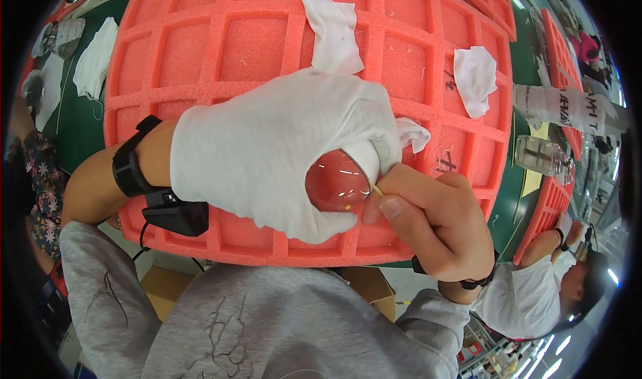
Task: The person uses a wooden stick to scrape around the rim of a glass dome and then wipes the surface with a cloth. They repeat this process on several domes, cleaning the edges and surfaces before placing them back into a tray.
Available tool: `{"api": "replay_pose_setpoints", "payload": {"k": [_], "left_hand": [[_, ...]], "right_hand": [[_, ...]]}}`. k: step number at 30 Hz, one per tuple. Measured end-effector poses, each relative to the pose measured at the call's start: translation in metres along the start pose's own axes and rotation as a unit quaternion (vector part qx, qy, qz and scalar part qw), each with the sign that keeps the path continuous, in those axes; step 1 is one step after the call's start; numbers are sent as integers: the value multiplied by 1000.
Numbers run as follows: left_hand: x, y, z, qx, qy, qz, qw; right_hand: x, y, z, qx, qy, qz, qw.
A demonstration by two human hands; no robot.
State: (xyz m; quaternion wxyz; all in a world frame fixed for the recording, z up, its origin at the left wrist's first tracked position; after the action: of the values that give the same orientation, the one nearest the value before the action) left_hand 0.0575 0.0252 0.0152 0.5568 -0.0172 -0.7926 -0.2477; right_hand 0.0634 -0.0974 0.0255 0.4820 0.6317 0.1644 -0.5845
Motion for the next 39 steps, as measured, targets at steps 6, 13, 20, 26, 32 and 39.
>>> {"api": "replay_pose_setpoints", "payload": {"k": [6,13,20,26,32,39], "left_hand": [[1,-2,0,-4,-15,-18,1000],[-2,-2,4,9,-26,-22,999],[5,-1,0,9,-42,-68,997],[-5,0,5,17,-2,25,1000],[-4,-1,7,21,-2,12,1000],[-1,-2,5,17,-14,-33,999]], "right_hand": [[-1,-1,-1,-4,-8,-8,1000],[-2,-4,0,33,-12,2,999],[-6,-2,-1,42,-28,26,998],[0,-2,1,34,-17,-17,999],[-5,-3,-1,35,-34,-17,999],[-6,-5,0,41,-63,-3,997]]}}
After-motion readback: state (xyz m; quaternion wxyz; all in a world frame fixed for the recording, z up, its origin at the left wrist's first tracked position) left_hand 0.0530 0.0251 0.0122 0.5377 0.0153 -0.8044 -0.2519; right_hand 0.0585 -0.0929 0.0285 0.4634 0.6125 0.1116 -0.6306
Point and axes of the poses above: each hand's wrist, its own z-axis away from the middle knuckle, its own y-axis out of the back of the hand, x = y × z, the point moved 8 cm from there along -z, towards the middle knuckle, and after that the axes turned 10 degrees about x, right-handed, at the moved point
